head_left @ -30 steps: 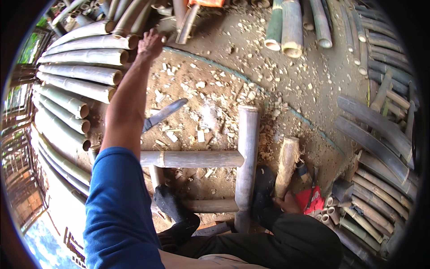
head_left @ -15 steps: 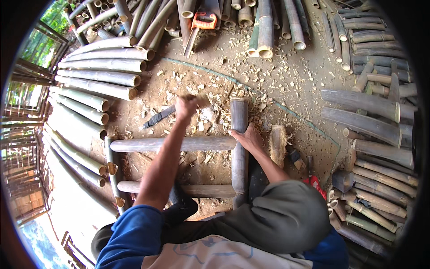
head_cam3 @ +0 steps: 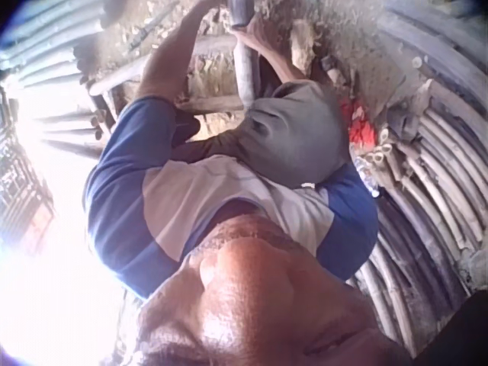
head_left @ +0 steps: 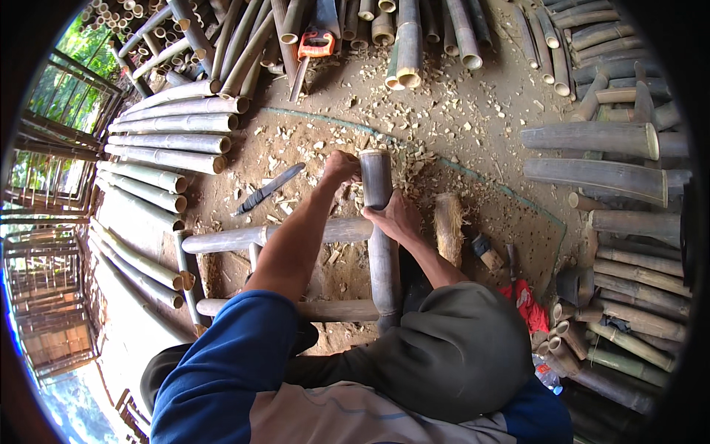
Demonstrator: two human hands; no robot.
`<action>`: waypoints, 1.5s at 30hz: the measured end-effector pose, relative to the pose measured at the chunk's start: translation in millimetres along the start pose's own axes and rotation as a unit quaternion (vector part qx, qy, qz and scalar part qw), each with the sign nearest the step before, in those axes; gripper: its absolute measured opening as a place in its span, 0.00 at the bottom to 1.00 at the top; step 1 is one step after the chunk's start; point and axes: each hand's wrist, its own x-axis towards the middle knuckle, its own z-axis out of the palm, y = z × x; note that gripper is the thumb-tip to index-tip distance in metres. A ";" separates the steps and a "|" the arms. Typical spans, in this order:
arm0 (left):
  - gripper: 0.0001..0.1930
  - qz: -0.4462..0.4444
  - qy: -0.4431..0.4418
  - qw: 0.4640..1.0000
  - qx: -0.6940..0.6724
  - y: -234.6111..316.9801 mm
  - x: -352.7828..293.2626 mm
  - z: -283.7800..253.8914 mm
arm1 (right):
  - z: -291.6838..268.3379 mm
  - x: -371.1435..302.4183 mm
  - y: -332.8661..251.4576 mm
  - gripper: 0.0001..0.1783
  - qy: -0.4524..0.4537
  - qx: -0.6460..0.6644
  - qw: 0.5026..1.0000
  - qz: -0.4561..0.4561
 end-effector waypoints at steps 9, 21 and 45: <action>0.08 0.084 0.218 0.972 -0.018 -46.5 -41.1 -161.5 | 9.2 4.2 -2.1 0.54 -0.044 0.001 0.997 0.057; 0.22 0.692 -0.280 0.645 -0.165 254.1 -394.9 -79.4 | -25.0 -21.6 45.5 0.26 -0.072 -0.051 0.988 -0.124; 0.20 0.418 -0.211 0.876 -0.119 36.8 -419.7 -137.1 | 211.0 57.7 -282.0 0.28 -0.423 0.133 0.896 -0.019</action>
